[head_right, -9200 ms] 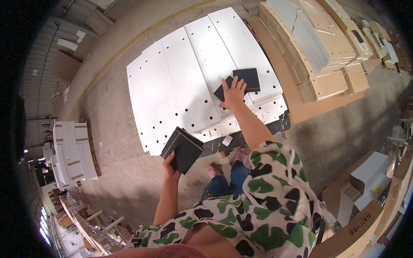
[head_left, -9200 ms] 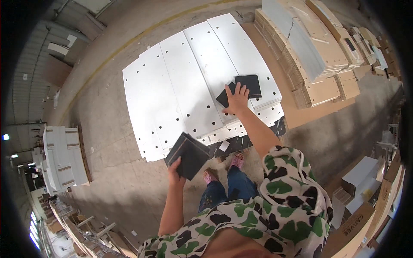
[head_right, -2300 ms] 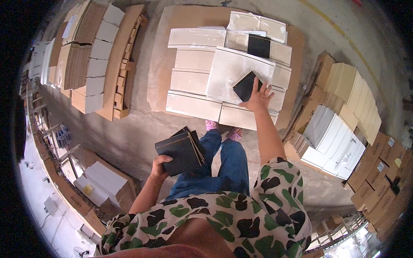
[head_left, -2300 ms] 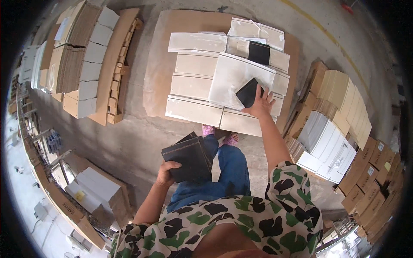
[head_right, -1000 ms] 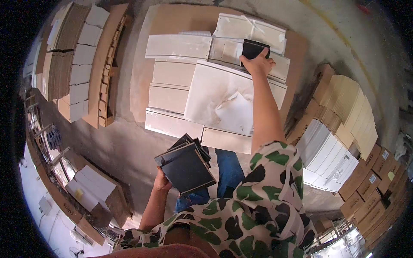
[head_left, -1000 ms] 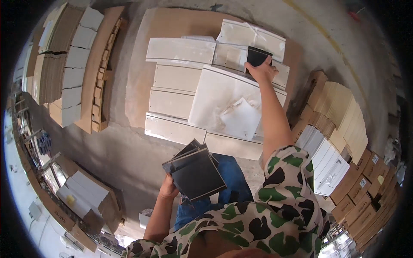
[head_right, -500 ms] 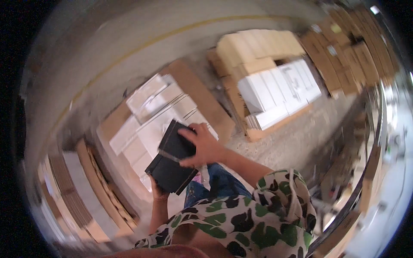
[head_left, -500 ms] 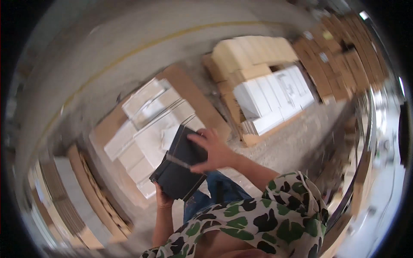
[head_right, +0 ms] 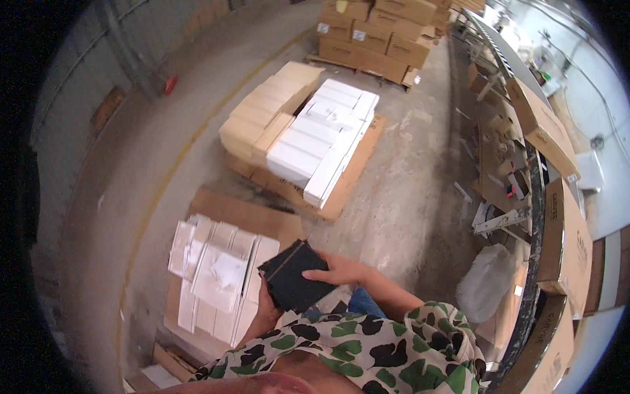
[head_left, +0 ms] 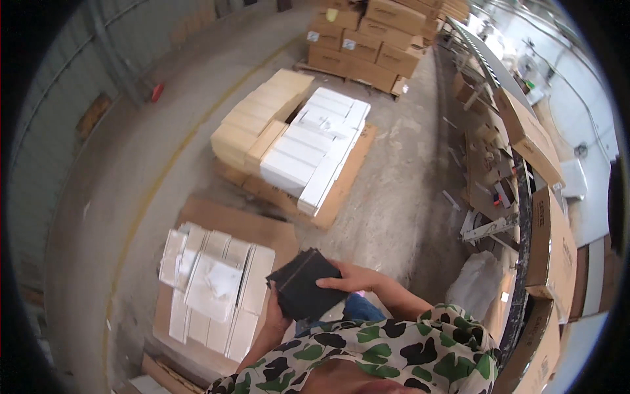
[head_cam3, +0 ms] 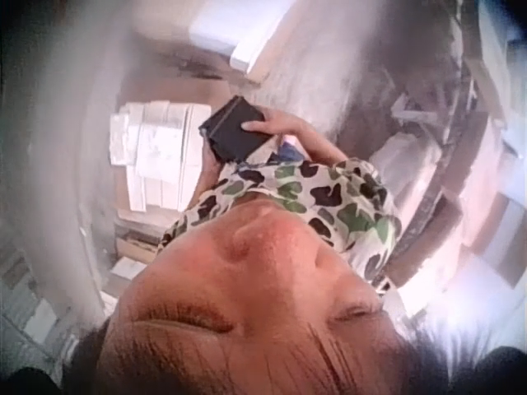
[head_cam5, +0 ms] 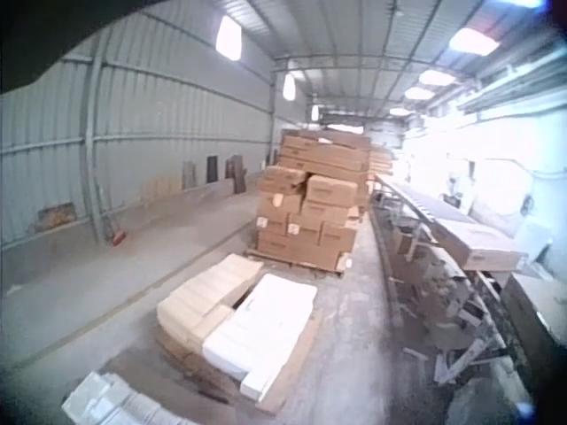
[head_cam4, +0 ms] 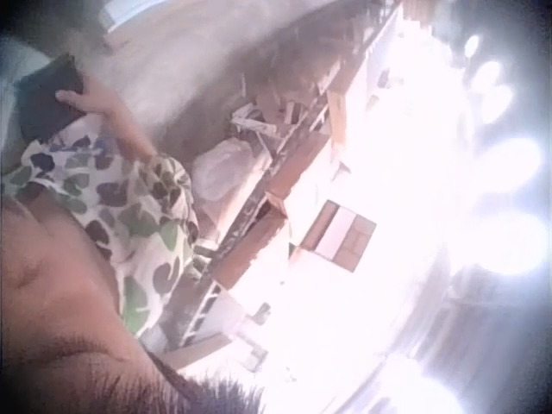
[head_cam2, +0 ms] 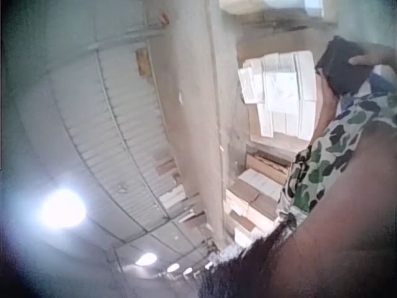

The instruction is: The person applies packing tape to cardboard boxes on a conveyor belt using a tape dispenser and then picks up and handles several black square components.

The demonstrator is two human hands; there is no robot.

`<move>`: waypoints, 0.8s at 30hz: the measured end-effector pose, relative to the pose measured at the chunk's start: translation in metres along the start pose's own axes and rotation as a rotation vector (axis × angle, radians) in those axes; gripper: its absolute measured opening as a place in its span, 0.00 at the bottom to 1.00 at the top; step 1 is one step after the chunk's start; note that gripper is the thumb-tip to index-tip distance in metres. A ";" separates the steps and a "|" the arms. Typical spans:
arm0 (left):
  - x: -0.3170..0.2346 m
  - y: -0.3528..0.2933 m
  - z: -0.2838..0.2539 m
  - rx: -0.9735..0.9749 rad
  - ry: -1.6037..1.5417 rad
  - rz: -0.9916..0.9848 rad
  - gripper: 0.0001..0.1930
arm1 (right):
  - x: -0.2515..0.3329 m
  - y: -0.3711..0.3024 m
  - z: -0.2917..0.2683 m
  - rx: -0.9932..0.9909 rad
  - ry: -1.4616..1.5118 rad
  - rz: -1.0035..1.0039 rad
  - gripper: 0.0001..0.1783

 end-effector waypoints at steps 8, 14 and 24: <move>0.099 0.083 0.168 0.103 0.255 -0.231 0.33 | -0.085 -0.127 -0.123 -0.461 0.345 -0.092 0.35; 0.187 0.196 0.246 0.173 0.186 -0.219 0.26 | -0.116 -0.213 -0.274 -0.680 0.810 -0.040 0.29; 0.251 0.401 0.432 0.361 0.555 -0.590 0.29 | -0.044 -0.222 -0.550 -0.269 -0.050 -0.150 0.29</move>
Point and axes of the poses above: each hand's wrist, its own y-axis towards the middle knuckle, its own z-axis out of the palm, x = y × z, the point moved 4 cm from there along y, towards the middle knuckle, and after that the axes turned 3 degrees about z, right-handed, at the moved point
